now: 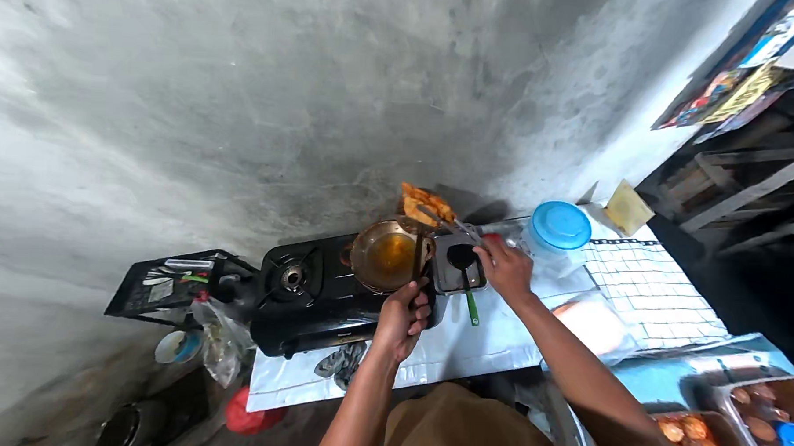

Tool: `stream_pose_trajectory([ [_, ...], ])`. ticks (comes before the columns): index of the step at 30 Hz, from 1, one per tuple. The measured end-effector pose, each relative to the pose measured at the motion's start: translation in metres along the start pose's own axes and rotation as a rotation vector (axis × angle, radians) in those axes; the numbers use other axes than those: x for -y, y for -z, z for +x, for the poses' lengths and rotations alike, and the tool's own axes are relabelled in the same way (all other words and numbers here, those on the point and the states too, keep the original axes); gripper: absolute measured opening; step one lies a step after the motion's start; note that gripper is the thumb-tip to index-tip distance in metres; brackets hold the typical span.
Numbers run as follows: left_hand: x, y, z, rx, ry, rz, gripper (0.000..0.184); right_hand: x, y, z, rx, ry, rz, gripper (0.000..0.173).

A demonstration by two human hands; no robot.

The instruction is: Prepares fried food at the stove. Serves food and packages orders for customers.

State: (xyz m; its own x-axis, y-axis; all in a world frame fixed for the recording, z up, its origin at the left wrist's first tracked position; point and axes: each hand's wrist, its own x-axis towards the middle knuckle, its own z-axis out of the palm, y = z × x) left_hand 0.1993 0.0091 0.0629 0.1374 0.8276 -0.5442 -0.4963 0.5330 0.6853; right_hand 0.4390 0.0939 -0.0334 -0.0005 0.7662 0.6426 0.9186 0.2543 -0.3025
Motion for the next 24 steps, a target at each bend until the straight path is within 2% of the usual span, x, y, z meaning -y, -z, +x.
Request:
stream_pose_trajectory([
  [3,0.022,-0.021,0.029,0.080,0.054,0.006,0.036,-0.030,0.002,-0.014,-0.009,-0.092,-0.062,0.043],
  [6,0.063,-0.028,0.058,0.076,0.128,-0.029,0.033,-0.049,-0.006,-0.049,0.090,-0.177,-0.093,0.045],
  [12,0.132,-0.003,0.102,-0.014,0.239,-0.026,0.035,-0.061,-0.038,-0.107,0.239,-0.267,-0.146,0.043],
  [19,0.158,0.040,0.141,-0.079,0.269,0.015,0.036,-0.050,-0.082,-0.125,0.420,-0.308,-0.140,0.045],
  [22,0.165,0.051,0.154,-0.053,0.295,0.019,0.039,-0.046,-0.091,-0.124,0.555,-0.373,-0.145,0.049],
  [24,0.167,0.054,0.158,-0.043,0.329,-0.021,0.040,-0.045,-0.092,-0.123,0.578,-0.404,-0.138,0.050],
])
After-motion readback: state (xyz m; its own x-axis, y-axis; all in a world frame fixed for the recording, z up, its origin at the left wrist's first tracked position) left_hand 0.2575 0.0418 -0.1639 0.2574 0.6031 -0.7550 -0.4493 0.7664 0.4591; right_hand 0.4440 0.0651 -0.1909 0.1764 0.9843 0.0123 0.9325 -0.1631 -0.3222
